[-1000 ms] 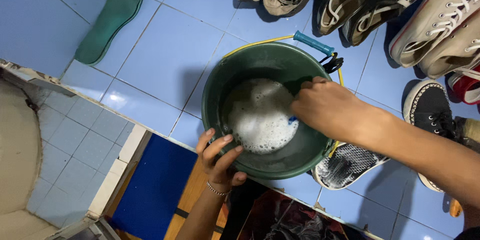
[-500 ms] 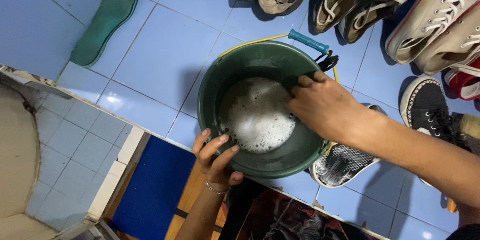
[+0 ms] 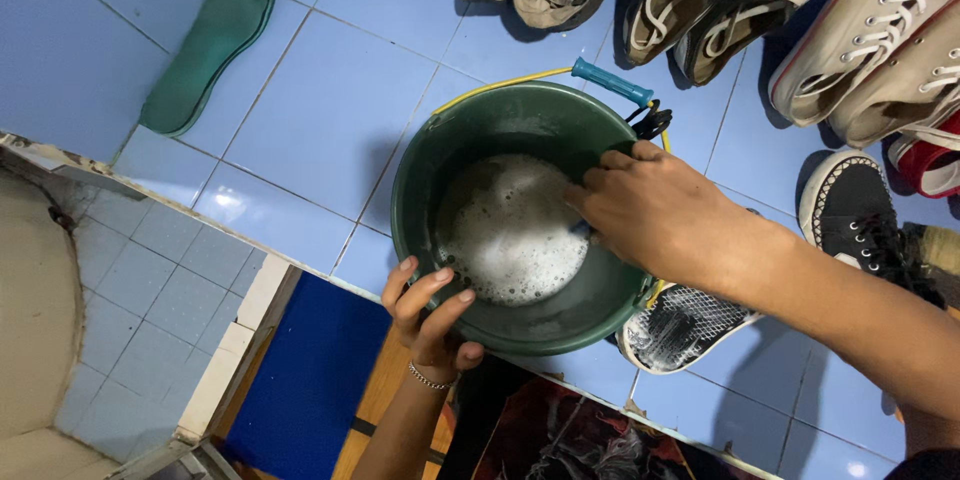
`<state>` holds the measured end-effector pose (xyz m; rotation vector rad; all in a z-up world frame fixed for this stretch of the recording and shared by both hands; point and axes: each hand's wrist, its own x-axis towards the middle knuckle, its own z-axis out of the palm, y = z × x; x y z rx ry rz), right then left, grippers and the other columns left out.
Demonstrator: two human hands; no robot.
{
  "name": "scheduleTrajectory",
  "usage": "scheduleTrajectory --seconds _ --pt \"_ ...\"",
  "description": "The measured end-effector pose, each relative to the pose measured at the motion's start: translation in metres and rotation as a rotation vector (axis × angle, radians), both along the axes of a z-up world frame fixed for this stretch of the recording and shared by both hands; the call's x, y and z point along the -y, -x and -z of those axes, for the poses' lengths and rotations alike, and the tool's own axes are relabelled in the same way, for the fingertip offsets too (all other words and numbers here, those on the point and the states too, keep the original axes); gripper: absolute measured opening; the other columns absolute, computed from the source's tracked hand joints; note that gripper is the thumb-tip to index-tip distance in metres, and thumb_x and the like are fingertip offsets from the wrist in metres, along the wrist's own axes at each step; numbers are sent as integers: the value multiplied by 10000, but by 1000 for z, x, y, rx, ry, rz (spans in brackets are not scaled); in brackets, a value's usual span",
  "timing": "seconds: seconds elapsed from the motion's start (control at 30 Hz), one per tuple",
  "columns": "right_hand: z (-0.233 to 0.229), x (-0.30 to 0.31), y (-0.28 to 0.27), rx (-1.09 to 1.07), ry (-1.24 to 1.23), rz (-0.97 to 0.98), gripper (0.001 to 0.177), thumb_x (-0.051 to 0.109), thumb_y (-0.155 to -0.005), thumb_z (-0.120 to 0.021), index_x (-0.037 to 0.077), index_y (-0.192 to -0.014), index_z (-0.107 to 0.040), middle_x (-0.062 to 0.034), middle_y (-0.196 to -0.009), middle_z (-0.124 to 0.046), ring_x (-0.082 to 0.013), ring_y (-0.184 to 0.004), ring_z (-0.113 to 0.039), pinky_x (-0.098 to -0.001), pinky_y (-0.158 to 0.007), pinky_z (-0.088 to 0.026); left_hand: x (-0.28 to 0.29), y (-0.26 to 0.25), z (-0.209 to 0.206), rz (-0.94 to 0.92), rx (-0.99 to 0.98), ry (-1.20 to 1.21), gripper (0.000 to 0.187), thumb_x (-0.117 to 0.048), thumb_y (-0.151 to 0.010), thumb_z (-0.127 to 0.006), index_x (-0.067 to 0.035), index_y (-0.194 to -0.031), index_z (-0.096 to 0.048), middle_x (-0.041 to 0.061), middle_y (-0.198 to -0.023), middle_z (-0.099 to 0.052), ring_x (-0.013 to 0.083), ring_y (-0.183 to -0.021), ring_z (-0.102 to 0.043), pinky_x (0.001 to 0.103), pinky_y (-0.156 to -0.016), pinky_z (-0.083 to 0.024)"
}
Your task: The person cleans the sole of a shoe by hand using a toothbrush and soapy water from a bucket, then wipes the surface with a cloth.
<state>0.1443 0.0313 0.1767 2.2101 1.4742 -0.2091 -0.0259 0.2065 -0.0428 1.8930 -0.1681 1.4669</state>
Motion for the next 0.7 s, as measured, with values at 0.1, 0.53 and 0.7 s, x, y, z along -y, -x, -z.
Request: scheduleTrajectory --seconds 0.1,0.53,0.7 --pt "3 2 0 9 29 20 240 359 -866 -757 205 -1049 -752 -16 -1003 -770 -205 -1046 -711 -350 -850 -486 -1 1 -5 -3 -20 -8 541 -629 -997 -490 -168 -1076 -761 140 -1158 -682 441 -1196 -524 620 -1050 -427" --pt "-4 20 3 68 -234 -77 168 388 -896 -692 232 -959 -694 41 -863 -705 -186 -911 -675 -353 -772 -431 -1 8 -16 -10 -107 -35 545 -623 -1001 -468 -168 -1149 -731 158 -1202 -664 445 -1239 -529 634 -1092 -394" --pt "-46 41 10 13 -520 -170 253 319 -1071 -553 130 -1155 -699 35 -1065 -719 -181 -985 -625 -321 -745 -433 7 3 -54 -35 -141 -20 491 -539 -1069 -402 -126 -1105 -665 195 -1154 -627 394 -1188 -576 615 -1093 -482"
